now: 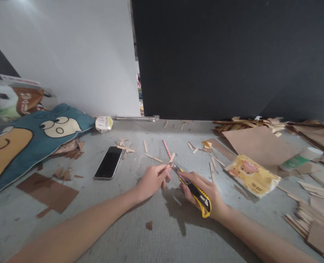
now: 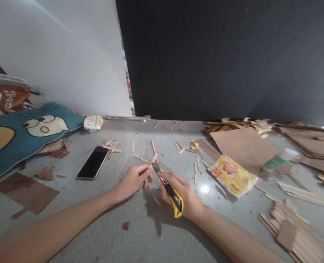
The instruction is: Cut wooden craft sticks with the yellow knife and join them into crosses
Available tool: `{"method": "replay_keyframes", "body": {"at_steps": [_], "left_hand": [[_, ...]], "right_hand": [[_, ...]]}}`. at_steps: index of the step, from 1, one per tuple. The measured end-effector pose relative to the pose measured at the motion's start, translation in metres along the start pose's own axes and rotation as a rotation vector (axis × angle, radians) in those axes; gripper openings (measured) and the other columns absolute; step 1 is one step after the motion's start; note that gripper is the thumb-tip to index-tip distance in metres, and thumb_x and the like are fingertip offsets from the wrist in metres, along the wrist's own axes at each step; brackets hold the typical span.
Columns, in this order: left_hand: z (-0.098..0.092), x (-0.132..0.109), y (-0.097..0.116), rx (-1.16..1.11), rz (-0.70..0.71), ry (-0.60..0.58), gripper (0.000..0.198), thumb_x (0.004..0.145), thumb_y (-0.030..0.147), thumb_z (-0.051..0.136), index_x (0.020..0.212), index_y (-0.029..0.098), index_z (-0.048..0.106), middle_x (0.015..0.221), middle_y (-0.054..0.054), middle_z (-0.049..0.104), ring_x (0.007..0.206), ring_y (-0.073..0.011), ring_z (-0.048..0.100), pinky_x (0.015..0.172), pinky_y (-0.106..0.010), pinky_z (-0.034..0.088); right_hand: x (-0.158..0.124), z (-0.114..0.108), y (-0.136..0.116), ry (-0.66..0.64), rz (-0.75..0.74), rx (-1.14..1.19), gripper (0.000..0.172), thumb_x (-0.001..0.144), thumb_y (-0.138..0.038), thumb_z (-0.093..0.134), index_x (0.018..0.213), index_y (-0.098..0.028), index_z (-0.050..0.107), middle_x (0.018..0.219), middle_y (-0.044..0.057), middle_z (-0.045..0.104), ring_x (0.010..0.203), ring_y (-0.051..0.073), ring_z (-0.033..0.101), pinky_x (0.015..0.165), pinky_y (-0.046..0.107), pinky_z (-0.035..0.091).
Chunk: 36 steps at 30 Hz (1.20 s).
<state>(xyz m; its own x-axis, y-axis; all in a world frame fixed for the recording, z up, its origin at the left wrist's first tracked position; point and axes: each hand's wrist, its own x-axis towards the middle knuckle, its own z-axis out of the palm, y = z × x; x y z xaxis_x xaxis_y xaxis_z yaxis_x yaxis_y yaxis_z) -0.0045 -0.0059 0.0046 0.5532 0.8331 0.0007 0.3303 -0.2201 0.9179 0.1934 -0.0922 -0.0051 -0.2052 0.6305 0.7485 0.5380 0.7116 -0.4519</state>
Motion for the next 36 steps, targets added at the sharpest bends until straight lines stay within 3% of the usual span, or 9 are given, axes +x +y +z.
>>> {"method": "replay_keyframes", "body": {"at_steps": [5,23,36], "left_hand": [[0.000,-0.002,0.000,0.051,0.043,-0.009,0.042,0.105,0.046,0.043,0.076,0.020,0.058,0.052,0.005,0.056,0.049,-0.0127,0.057,0.063,-0.025,0.045],[0.002,-0.005,0.007,0.082,0.026,-0.008,0.035,0.103,0.035,0.040,0.076,0.021,0.057,0.051,0.004,0.054,0.050,-0.0134,0.054,0.063,-0.026,0.043],[0.005,-0.008,0.001,0.094,0.081,-0.001,0.039,0.106,0.042,0.036,0.080,0.021,0.056,0.054,0.003,0.059,0.052,-0.0141,0.060,0.064,-0.026,0.047]], "right_hand": [[-0.002,0.002,-0.007,-0.050,0.024,0.004,0.038,0.098,-0.010,0.054,0.134,-0.021,0.058,0.094,0.006,0.069,0.074,0.015,0.071,0.069,0.025,0.060],[-0.002,0.003,-0.016,-0.144,0.067,-0.055,0.036,0.099,-0.010,0.051,0.133,-0.021,0.057,0.091,0.004,0.067,0.072,0.014,0.069,0.068,0.025,0.059],[0.000,0.004,-0.016,-0.126,0.026,-0.053,0.037,0.100,-0.009,0.050,0.134,-0.021,0.056,0.094,0.006,0.067,0.075,0.014,0.070,0.069,0.026,0.060]]}}
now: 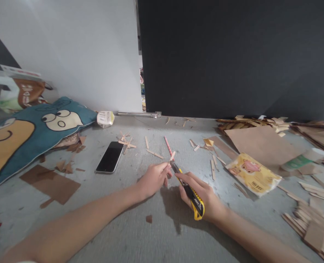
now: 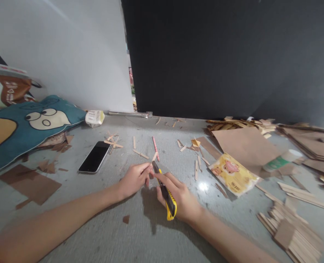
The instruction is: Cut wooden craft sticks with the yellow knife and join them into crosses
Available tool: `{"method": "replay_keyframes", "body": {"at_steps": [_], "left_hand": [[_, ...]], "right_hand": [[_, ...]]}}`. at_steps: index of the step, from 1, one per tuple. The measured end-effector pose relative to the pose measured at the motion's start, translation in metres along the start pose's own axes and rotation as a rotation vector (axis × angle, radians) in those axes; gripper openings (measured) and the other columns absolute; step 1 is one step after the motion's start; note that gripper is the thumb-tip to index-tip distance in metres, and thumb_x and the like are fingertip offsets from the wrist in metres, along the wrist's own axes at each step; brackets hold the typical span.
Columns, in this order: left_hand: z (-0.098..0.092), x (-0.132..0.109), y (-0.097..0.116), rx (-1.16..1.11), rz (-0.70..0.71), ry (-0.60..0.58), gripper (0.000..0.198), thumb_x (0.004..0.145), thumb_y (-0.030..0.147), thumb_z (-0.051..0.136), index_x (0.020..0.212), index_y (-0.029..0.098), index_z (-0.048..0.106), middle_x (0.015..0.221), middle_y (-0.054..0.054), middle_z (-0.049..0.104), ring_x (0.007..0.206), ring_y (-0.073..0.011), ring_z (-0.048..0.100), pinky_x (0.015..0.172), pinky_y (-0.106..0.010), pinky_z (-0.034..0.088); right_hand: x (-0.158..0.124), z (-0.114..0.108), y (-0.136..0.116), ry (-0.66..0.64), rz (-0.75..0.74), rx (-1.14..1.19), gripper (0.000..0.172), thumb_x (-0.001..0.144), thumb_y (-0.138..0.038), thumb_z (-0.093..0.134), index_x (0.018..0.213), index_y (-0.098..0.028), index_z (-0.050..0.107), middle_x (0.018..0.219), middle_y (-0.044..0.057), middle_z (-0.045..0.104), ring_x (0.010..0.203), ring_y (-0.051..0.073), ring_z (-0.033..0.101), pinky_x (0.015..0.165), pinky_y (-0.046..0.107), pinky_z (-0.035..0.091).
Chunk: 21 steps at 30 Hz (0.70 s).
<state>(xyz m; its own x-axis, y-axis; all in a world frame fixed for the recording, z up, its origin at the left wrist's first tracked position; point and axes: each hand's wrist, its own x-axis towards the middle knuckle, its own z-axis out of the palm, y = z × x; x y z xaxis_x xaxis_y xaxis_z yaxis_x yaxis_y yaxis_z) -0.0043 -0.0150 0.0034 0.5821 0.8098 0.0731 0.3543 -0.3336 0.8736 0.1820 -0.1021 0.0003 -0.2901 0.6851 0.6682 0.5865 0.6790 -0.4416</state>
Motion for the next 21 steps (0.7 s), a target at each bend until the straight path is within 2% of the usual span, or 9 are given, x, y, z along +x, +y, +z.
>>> {"method": "replay_keyframes", "body": {"at_steps": [4,7,9,11,16,21], "left_hand": [[0.002,0.003,0.002,-0.064,-0.017,0.013,0.039,0.105,0.044,0.039,0.080,0.020,0.058,0.056,0.002,0.059,0.051,-0.0128,0.060,0.060,-0.025,0.046],[0.001,0.009,0.000,-0.248,-0.114,0.068,0.034,0.102,0.046,0.043,0.095,0.018,0.061,0.074,-0.001,0.067,0.045,-0.0108,0.058,0.043,-0.022,0.038],[0.000,0.013,-0.001,-0.326,-0.159,0.128,0.033,0.100,0.046,0.048,0.101,0.016,0.060,0.075,-0.001,0.065,0.043,-0.0100,0.057,0.040,-0.021,0.038],[-0.002,0.015,-0.003,-0.339,-0.154,0.126,0.034,0.099,0.047,0.050,0.100,0.015,0.060,0.073,0.000,0.063,0.043,-0.0093,0.057,0.040,-0.020,0.038],[-0.001,0.013,-0.004,-0.288,-0.099,0.010,0.033,0.101,0.046,0.047,0.096,0.016,0.062,0.073,0.000,0.064,0.044,-0.0075,0.057,0.040,-0.018,0.036],[0.001,0.011,-0.003,-0.276,-0.090,0.003,0.033,0.102,0.045,0.046,0.093,0.017,0.061,0.072,0.001,0.064,0.044,-0.0078,0.056,0.042,-0.020,0.038]], "right_hand": [[-0.002,-0.001,0.000,0.039,-0.015,-0.023,0.038,0.099,-0.009,0.051,0.135,-0.021,0.057,0.093,0.006,0.068,0.074,0.015,0.070,0.069,0.026,0.061],[-0.007,-0.004,-0.002,0.156,-0.039,-0.059,0.041,0.097,-0.008,0.053,0.136,-0.021,0.058,0.093,0.006,0.070,0.075,0.015,0.071,0.070,0.025,0.061],[-0.009,-0.005,-0.002,0.195,-0.060,-0.084,0.041,0.096,-0.008,0.054,0.135,-0.020,0.059,0.094,0.006,0.071,0.076,0.016,0.071,0.070,0.025,0.061],[-0.010,-0.006,-0.001,0.173,-0.064,-0.087,0.040,0.097,-0.010,0.055,0.136,-0.021,0.059,0.095,0.007,0.072,0.077,0.017,0.072,0.071,0.026,0.062],[-0.005,-0.002,0.003,0.110,-0.006,-0.089,0.049,0.100,-0.014,0.054,0.148,-0.022,0.052,0.094,0.007,0.072,0.074,0.017,0.071,0.069,0.029,0.063],[-0.004,0.000,0.004,0.100,0.006,-0.061,0.051,0.100,-0.013,0.054,0.150,-0.022,0.052,0.094,0.007,0.071,0.075,0.016,0.071,0.071,0.027,0.062]]}}
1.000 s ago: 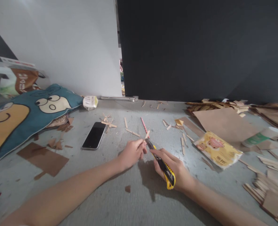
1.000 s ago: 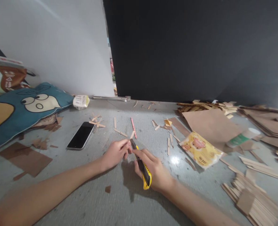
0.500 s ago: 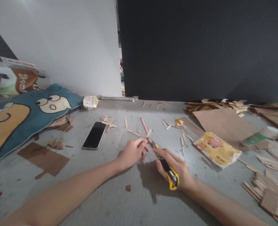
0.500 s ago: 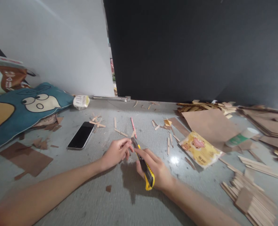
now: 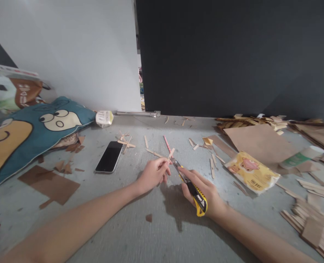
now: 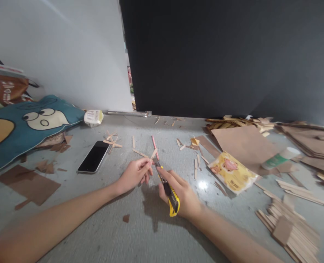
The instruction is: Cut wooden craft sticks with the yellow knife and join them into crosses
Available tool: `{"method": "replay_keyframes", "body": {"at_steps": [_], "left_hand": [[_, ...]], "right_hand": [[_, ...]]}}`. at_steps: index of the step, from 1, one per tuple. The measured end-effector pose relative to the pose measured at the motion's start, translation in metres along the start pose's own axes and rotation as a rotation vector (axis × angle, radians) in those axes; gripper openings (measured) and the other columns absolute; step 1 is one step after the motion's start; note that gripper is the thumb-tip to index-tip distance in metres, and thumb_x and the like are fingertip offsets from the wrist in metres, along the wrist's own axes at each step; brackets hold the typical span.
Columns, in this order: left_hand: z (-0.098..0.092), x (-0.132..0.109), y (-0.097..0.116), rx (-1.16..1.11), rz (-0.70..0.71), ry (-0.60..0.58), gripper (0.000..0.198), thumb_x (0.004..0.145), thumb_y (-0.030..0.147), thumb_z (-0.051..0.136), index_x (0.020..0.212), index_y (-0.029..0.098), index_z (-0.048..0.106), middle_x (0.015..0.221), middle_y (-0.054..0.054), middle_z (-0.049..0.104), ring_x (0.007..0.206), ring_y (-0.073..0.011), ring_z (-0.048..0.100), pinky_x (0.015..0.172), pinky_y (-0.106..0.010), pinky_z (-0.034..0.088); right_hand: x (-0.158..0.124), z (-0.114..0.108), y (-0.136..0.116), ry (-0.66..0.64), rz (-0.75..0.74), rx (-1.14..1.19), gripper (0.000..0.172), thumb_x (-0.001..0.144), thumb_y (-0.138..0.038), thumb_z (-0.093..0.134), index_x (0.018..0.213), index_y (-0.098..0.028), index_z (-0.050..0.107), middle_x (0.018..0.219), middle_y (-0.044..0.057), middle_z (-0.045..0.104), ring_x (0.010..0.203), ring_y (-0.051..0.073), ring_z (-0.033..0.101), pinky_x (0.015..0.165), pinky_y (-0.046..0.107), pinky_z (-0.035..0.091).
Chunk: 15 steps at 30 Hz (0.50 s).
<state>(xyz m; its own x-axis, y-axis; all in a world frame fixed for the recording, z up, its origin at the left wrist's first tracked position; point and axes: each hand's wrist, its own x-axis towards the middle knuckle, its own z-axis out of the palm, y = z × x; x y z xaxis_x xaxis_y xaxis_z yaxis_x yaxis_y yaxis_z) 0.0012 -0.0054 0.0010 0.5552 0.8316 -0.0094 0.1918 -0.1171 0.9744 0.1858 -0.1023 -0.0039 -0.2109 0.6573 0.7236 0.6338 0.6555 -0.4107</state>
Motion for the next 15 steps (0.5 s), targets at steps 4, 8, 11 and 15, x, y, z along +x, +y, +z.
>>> {"method": "replay_keyframes", "body": {"at_steps": [4,8,11,15], "left_hand": [[-0.0005,-0.0019,0.0038,0.026,0.002,-0.007,0.036,0.102,0.048,0.046,0.086,0.018,0.058,0.068,0.002,0.063,0.044,-0.0087,0.055,0.043,-0.021,0.038],[-0.0005,-0.0034,0.0069,0.080,0.002,-0.004,0.040,0.103,0.049,0.045,0.079,0.019,0.056,0.055,0.004,0.057,0.042,-0.0096,0.050,0.045,-0.021,0.037],[-0.0005,-0.0035,0.0068,0.079,0.013,-0.011,0.040,0.102,0.050,0.045,0.078,0.019,0.056,0.055,0.004,0.057,0.042,-0.0096,0.050,0.046,-0.022,0.037],[-0.0009,-0.0036,0.0057,0.087,0.015,-0.015,0.041,0.102,0.051,0.046,0.078,0.019,0.056,0.054,0.004,0.056,0.042,-0.0092,0.050,0.046,-0.021,0.037]], "right_hand": [[-0.0003,-0.0009,0.0001,-0.019,0.011,0.011,0.049,0.100,-0.013,0.054,0.148,-0.022,0.053,0.093,0.006,0.070,0.072,0.015,0.069,0.068,0.026,0.060],[0.0001,-0.0013,0.0003,-0.032,0.004,0.003,0.047,0.100,-0.013,0.054,0.147,-0.021,0.053,0.092,0.005,0.069,0.074,0.015,0.069,0.068,0.027,0.061],[0.0001,-0.0006,0.0004,-0.039,0.009,-0.018,0.046,0.101,-0.013,0.052,0.146,-0.021,0.052,0.093,0.006,0.069,0.074,0.016,0.069,0.069,0.028,0.061],[-0.0003,0.0005,0.0006,-0.046,0.023,-0.008,0.045,0.101,-0.013,0.052,0.145,-0.020,0.052,0.088,0.004,0.066,0.069,0.015,0.067,0.065,0.027,0.060]]}}
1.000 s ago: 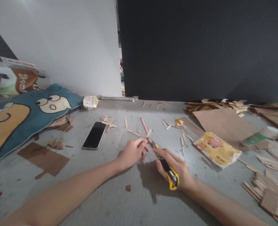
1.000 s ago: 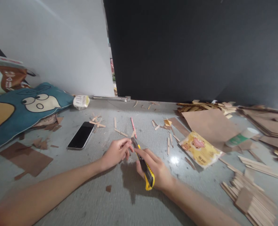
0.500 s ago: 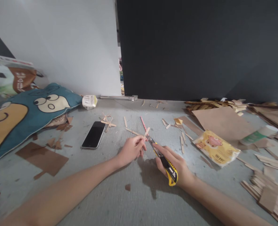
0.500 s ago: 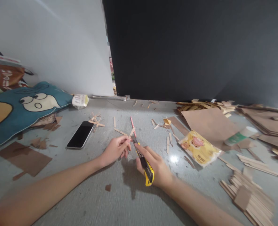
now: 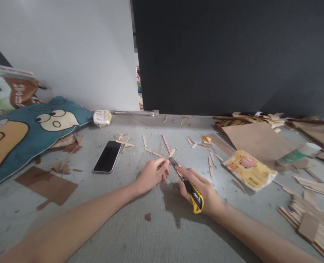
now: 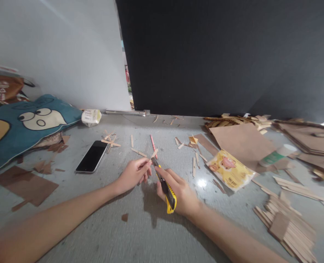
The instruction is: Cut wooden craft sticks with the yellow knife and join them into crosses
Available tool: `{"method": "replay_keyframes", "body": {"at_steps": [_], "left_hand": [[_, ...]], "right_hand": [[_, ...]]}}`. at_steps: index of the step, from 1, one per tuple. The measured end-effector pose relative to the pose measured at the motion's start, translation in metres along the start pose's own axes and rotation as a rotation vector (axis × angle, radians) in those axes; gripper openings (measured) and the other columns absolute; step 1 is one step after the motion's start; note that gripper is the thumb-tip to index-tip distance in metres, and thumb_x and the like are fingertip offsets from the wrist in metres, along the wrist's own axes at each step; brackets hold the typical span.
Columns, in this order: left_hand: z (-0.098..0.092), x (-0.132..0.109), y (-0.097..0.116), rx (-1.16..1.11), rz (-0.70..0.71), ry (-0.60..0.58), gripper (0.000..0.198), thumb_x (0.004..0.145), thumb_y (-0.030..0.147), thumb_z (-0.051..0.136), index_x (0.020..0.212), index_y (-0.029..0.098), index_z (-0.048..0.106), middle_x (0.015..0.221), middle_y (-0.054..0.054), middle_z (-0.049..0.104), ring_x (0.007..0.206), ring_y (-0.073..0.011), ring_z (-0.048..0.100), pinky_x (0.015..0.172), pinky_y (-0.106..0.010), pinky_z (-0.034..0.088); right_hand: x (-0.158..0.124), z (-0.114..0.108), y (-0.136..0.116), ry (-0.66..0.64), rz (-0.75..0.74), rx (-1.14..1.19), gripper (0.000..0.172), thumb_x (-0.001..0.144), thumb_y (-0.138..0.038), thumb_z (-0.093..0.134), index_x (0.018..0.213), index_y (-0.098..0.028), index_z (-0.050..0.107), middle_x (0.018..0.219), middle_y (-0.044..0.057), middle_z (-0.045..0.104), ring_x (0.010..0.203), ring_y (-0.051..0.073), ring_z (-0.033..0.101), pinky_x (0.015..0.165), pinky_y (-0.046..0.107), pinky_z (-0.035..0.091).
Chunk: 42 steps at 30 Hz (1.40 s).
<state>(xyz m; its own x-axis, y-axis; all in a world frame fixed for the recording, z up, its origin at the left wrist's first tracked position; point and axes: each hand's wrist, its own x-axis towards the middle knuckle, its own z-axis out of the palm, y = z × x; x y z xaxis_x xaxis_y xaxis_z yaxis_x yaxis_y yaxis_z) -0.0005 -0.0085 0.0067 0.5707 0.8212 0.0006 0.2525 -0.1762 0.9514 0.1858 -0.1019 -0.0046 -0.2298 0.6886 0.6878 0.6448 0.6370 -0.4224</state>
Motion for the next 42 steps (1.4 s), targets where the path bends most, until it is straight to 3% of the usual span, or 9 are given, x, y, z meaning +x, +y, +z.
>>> {"method": "replay_keyframes", "body": {"at_steps": [4,13,21,30,36,42], "left_hand": [[0.000,0.001,-0.002,-0.016,-0.014,0.007,0.039,0.101,0.051,0.048,0.085,0.018,0.060,0.063,0.002,0.061,0.045,-0.0090,0.053,0.044,-0.020,0.037],[0.003,0.003,-0.007,-0.059,-0.056,0.043,0.039,0.098,0.042,0.055,0.123,0.015,0.067,0.071,0.001,0.064,0.046,-0.0090,0.056,0.043,-0.020,0.038],[0.001,0.004,-0.006,-0.082,-0.055,0.030,0.037,0.100,0.047,0.052,0.111,0.015,0.068,0.073,-0.001,0.065,0.047,-0.0087,0.056,0.042,-0.018,0.037],[-0.002,0.008,-0.009,-0.112,-0.063,-0.001,0.039,0.097,0.053,0.055,0.101,0.016,0.067,0.070,0.002,0.062,0.043,-0.0079,0.052,0.039,-0.020,0.034],[-0.004,0.011,-0.010,-0.170,-0.092,-0.001,0.037,0.097,0.050,0.056,0.105,0.016,0.067,0.067,0.003,0.061,0.042,-0.0076,0.050,0.040,-0.020,0.032],[-0.010,0.013,-0.012,-0.298,-0.059,-0.037,0.034,0.097,0.048,0.059,0.105,0.015,0.065,0.070,0.002,0.063,0.044,-0.0068,0.052,0.041,-0.019,0.033]], "right_hand": [[0.000,0.000,0.001,0.018,0.029,0.047,0.038,0.101,-0.014,0.051,0.138,-0.020,0.056,0.087,0.004,0.066,0.068,0.014,0.066,0.065,0.026,0.058],[0.001,-0.003,0.003,0.042,0.087,0.068,0.026,0.102,-0.020,0.052,0.126,-0.020,0.063,0.082,0.001,0.068,0.064,0.013,0.066,0.062,0.024,0.056],[0.000,-0.007,0.005,0.071,0.246,0.150,0.023,0.103,-0.031,0.053,0.115,-0.021,0.070,0.085,0.004,0.076,0.062,0.014,0.069,0.059,0.025,0.057],[0.000,-0.007,0.009,0.100,0.452,0.384,0.035,0.104,-0.050,0.055,0.110,-0.022,0.074,0.062,-0.001,0.068,0.051,0.014,0.064,0.049,0.024,0.052],[0.003,-0.008,0.012,0.103,0.505,0.501,0.036,0.103,-0.052,0.058,0.112,-0.022,0.075,0.065,0.001,0.072,0.057,0.016,0.069,0.053,0.026,0.056],[0.002,-0.005,0.020,0.082,0.500,0.599,0.037,0.104,-0.049,0.056,0.121,-0.021,0.072,0.086,0.006,0.080,0.070,0.019,0.077,0.068,0.033,0.065]]}}
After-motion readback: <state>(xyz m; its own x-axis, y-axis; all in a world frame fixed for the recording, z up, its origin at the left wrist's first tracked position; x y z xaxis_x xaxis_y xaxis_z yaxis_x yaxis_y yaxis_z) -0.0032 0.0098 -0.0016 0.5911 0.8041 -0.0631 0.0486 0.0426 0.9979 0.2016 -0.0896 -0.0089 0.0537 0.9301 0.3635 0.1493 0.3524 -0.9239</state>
